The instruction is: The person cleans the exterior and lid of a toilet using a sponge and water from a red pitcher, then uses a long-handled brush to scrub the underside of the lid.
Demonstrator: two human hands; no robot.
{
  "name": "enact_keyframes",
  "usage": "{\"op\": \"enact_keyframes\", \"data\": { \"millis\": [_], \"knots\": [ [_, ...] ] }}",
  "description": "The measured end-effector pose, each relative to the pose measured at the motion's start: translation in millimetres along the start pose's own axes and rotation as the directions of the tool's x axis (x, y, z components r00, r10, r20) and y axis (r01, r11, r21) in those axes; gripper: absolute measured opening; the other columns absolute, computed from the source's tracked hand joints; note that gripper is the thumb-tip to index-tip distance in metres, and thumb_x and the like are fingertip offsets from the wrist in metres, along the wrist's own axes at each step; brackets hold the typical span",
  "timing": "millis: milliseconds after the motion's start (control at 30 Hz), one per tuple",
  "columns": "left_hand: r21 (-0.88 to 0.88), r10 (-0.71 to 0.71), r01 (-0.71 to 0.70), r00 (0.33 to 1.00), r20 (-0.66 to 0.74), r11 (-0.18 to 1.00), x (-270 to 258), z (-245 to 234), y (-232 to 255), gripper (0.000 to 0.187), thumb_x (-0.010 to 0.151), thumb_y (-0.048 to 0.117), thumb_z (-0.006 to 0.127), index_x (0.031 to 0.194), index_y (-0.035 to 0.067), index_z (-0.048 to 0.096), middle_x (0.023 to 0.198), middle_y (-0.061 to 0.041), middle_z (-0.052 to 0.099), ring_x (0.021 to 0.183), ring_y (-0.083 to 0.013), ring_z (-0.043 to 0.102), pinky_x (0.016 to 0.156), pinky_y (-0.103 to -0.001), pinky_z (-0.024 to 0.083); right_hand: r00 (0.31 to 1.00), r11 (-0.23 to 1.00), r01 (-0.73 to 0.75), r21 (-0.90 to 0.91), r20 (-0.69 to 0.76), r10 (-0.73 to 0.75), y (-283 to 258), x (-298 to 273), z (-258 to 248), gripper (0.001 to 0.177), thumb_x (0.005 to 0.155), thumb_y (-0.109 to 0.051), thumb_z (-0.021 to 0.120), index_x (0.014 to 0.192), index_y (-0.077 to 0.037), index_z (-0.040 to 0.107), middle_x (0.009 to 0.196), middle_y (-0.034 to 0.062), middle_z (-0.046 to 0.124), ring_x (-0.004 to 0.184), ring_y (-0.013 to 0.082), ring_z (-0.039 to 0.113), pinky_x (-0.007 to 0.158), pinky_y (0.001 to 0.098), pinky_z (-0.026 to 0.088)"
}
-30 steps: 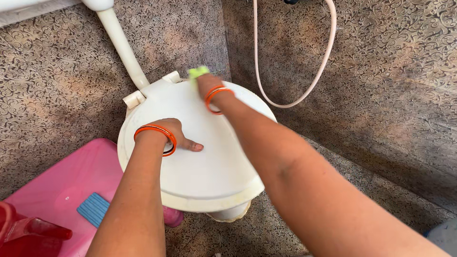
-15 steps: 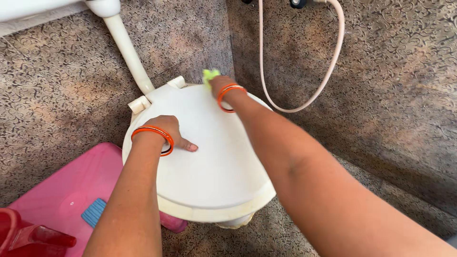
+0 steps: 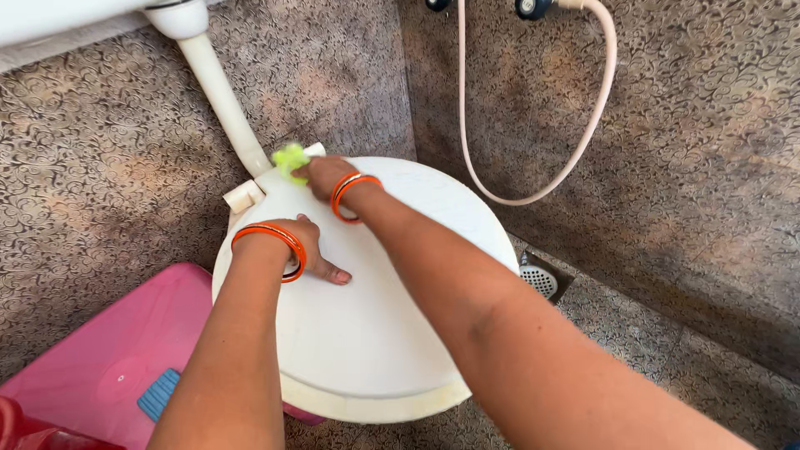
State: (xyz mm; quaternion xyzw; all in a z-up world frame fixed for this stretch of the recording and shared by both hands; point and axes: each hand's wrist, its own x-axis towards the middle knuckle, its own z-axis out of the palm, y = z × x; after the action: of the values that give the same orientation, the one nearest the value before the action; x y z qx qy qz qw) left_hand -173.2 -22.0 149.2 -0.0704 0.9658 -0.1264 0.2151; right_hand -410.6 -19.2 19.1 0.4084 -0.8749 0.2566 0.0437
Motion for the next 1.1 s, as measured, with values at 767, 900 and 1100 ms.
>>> {"op": "enact_keyframes", "data": {
  "millis": [767, 900, 1100],
  "knots": [
    [-0.098, -0.007, 0.015, 0.996, 0.084, 0.995, 3.4, -7.8, 9.1, 0.103, 0.063, 0.077, 0.081, 0.133, 0.003, 0.065, 0.151, -0.017, 0.047, 0.125, -0.0376, 0.062, 0.104, -0.048, 0.054, 0.963, 0.969, -0.244, -0.032, -0.13, 0.238, 36.6, 28.2, -30.9, 0.031, 0.086, -0.021, 0.075, 0.116, -0.016, 0.077, 0.115, 0.0155, 0.074, 0.109, 0.032, 0.071, 0.1, 0.0401, 0.054],
    [-0.076, 0.045, -0.038, 0.994, 0.1, 0.996, 11.6, -2.9, 6.6, 0.108, 0.061, 0.079, 0.08, 0.133, 0.0, 0.067, 0.152, -0.02, 0.05, 0.123, -0.0359, 0.066, 0.103, -0.046, 0.055, 0.985, 0.996, 0.008, 0.086, -0.175, 0.007, 37.7, 14.3, -37.8, 0.036, 0.081, -0.017, 0.072, 0.117, -0.019, 0.077, 0.116, 0.0148, 0.073, 0.108, 0.0329, 0.07, 0.103, 0.0394, 0.049],
    [-0.079, 0.036, -0.027, 0.993, 0.112, 0.996, 12.2, -4.7, 7.0, 0.11, 0.061, 0.079, 0.081, 0.135, -0.001, 0.064, 0.159, -0.02, 0.041, 0.128, -0.0376, 0.062, 0.105, -0.049, 0.054, 0.996, 0.998, -0.019, 0.066, -0.09, 0.025, 38.0, 22.9, -41.0, 0.036, 0.082, -0.021, 0.072, 0.118, -0.019, 0.077, 0.119, 0.0136, 0.073, 0.11, 0.0316, 0.07, 0.103, 0.0379, 0.05]
  ]
}}
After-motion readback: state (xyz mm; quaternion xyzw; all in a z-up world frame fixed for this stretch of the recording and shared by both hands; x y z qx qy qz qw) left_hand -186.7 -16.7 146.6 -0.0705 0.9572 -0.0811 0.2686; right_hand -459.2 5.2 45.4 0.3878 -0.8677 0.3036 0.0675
